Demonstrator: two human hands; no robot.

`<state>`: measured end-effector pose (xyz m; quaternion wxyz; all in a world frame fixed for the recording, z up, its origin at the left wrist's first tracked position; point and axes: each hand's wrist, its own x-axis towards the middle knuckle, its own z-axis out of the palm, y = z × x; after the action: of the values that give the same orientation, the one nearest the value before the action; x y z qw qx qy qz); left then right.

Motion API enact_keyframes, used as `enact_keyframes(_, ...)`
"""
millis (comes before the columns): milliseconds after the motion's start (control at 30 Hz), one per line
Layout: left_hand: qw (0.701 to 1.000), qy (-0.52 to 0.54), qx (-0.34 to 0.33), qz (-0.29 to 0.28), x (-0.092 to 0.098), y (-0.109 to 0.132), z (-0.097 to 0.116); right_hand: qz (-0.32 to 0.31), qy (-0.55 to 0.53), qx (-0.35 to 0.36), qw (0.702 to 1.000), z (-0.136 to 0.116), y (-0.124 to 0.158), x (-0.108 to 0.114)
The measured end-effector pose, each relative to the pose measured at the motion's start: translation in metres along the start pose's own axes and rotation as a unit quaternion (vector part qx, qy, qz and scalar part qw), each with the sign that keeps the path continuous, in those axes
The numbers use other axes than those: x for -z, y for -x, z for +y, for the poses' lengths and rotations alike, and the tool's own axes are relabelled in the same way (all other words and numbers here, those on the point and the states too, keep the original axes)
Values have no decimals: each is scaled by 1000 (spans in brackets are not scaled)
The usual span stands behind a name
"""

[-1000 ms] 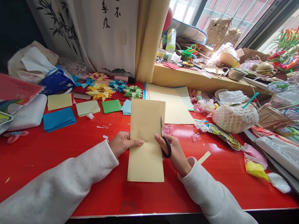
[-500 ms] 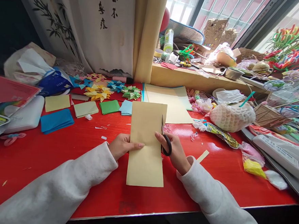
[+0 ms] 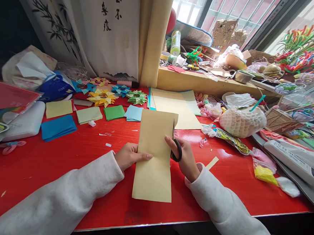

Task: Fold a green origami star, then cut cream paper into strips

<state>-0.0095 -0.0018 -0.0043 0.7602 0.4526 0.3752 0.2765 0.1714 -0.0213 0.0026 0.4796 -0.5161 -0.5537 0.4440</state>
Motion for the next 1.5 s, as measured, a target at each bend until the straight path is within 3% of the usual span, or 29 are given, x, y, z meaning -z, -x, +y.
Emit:
enact_keyframes(400, 999, -11, 20, -29, -2, 1, -2, 35, -21, 9, 999, -11, -1, -2)
enact_keyframes(600, 999, -13, 27, -25, -2, 0, -3, 60, -8, 19, 998, -1, -2, -1)
enact_keyframes(733, 999, 8, -7, 37, 6, -4, 1, 91, -27, 52, 994, -3, -9, 7)
enact_keyframes(867, 988, 20, -69, 136, 22, -8, 12, 164, 34, 66, 984, -8, -23, 40)
enact_keyframes(933, 981, 22, -93, 167, 32, -10, 18, 204, 124, 66, 969, -6, -26, 65)
enact_keyframes(1000, 978, 17, -101, 181, 41, -11, 23, 185, 231, 36, 955, -1, -25, 88)
enact_keyframes(1133, 978, -3, -100, 181, 52, -14, 25, 86, 456, -29, 885, 14, -11, 120)
enact_keyframes(1267, 977, -10, -105, 183, 55, -16, 22, -12, 573, -59, 817, 23, -1, 139)
enact_keyframes(1333, 978, -13, -105, 180, 55, -17, 20, -41, 601, -62, 796, 22, 0, 144)
enact_keyframes(1400, 978, -10, -107, 181, 55, -18, 20, -13, 618, -43, 785, 19, -2, 141)
enact_keyframes(1500, 977, -1, -106, 186, 56, -18, 19, 49, 606, 49, 792, 12, -8, 108)
